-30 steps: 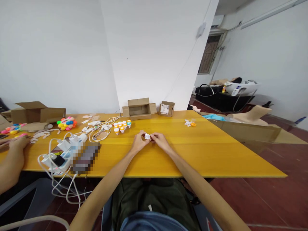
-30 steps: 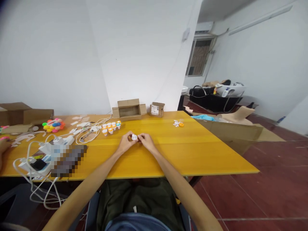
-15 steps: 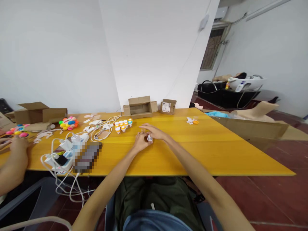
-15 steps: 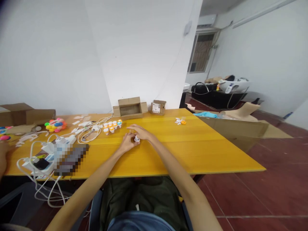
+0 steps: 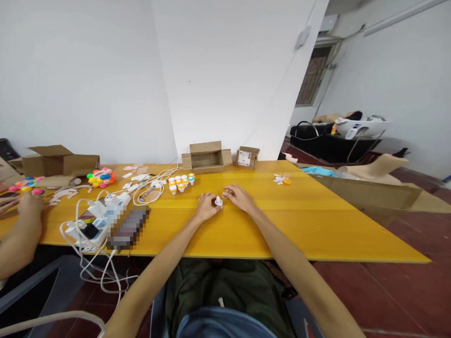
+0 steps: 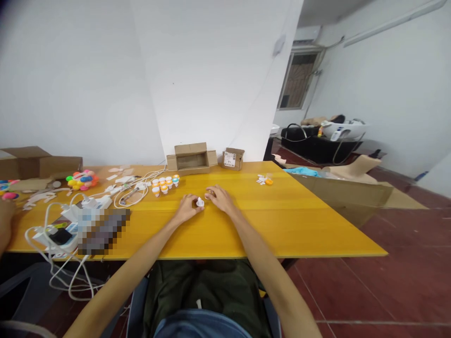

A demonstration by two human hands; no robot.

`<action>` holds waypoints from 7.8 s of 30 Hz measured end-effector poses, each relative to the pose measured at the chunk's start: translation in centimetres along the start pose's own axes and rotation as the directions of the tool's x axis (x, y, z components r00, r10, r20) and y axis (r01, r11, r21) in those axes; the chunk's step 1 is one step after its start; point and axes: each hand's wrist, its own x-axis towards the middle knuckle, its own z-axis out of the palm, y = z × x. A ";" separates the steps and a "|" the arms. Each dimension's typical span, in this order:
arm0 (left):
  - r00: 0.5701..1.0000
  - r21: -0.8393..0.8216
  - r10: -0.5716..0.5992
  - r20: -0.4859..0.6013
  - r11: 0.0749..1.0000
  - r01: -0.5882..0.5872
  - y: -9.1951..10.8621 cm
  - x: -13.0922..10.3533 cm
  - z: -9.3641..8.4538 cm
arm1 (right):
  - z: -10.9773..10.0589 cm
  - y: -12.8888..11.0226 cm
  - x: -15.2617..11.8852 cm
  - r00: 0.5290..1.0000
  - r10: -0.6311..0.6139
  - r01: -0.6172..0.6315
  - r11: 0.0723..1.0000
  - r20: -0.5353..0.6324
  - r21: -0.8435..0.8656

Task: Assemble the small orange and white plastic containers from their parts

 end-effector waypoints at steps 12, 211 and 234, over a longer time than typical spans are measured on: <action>0.999 0.001 0.029 -0.029 1.000 -0.029 -0.4 0.3 0.0 | 0.5 -4.7 -0.9 0.934 -0.168 0.218 0.967 -0.315 0.132; 0.999 0.049 -0.001 0.054 0.999 -0.002 0.0 0.5 -0.4 | 1.4 -3.6 -1.6 0.988 -0.150 0.151 0.982 -0.017 0.109; 0.999 0.033 0.009 0.051 0.999 -0.011 -0.1 0.5 -0.4 | 1.8 -3.3 -1.5 0.990 -0.142 0.143 0.983 -0.013 0.113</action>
